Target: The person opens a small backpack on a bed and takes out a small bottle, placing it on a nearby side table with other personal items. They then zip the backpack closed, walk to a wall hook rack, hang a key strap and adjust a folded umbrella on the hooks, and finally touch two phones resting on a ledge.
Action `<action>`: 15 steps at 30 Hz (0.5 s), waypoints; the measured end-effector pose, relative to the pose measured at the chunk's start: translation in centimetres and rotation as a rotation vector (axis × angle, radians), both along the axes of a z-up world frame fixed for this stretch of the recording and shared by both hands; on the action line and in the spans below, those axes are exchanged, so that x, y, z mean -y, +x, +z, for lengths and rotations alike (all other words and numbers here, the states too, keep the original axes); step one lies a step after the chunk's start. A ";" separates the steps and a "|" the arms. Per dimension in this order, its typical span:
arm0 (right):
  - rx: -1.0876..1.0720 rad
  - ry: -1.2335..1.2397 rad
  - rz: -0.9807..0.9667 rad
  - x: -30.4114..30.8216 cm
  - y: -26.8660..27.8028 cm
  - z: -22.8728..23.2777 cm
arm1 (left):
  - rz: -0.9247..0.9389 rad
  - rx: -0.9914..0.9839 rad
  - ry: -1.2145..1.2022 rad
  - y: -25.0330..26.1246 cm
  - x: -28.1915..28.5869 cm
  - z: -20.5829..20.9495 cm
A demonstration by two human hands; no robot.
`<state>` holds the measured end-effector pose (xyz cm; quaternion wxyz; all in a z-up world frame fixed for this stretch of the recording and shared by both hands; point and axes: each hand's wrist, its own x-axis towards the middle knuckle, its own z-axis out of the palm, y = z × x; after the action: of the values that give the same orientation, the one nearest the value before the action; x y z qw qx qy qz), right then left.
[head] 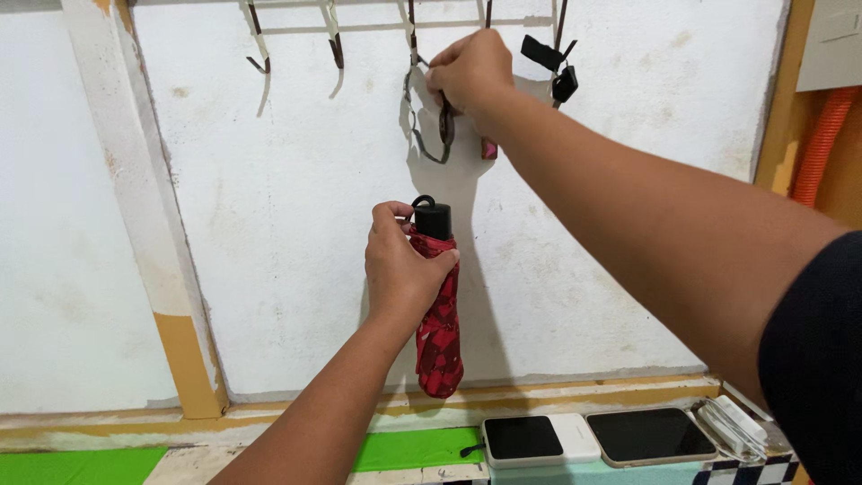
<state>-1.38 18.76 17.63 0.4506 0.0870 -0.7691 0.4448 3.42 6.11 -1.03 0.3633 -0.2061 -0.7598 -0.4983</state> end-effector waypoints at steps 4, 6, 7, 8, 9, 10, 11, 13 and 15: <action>-0.016 0.025 -0.045 0.2 0.1 -0.7 | -0.015 0.008 0.003 0.0 -0.2 0.1; -0.003 0.034 -0.066 0.2 0.3 -0.9 | -0.021 -0.006 0.009 0.0 -0.2 0.3; 0.015 0.042 -0.069 0.1 0.5 -1.1 | -0.024 0.011 0.008 0.0 -0.2 0.4; 0.033 0.050 -0.072 -0.1 0.7 -1.2 | -0.027 0.028 0.006 0.0 -0.2 0.6; 0.046 0.059 -0.086 -0.1 0.8 -1.6 | -0.030 0.045 0.003 0.0 -0.1 0.6; 0.059 0.068 -0.100 -0.1 0.9 -1.9 | -0.029 0.039 0.011 0.1 -0.1 0.5; 0.072 0.077 -0.114 -0.1 1.0 -2.1 | -0.028 0.033 0.018 0.1 -0.1 0.6; 0.036 0.092 -0.113 -0.2 1.0 -2.3 | -0.025 0.026 0.020 0.1 -0.1 0.5; 0.013 0.103 -0.111 -0.3 0.8 -2.5 | -0.019 0.026 0.010 -0.1 -0.1 0.5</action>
<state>-0.55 19.02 15.09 0.4646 0.0646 -0.7975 0.3794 3.36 6.18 -0.52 0.3498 -0.2049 -0.7600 -0.5081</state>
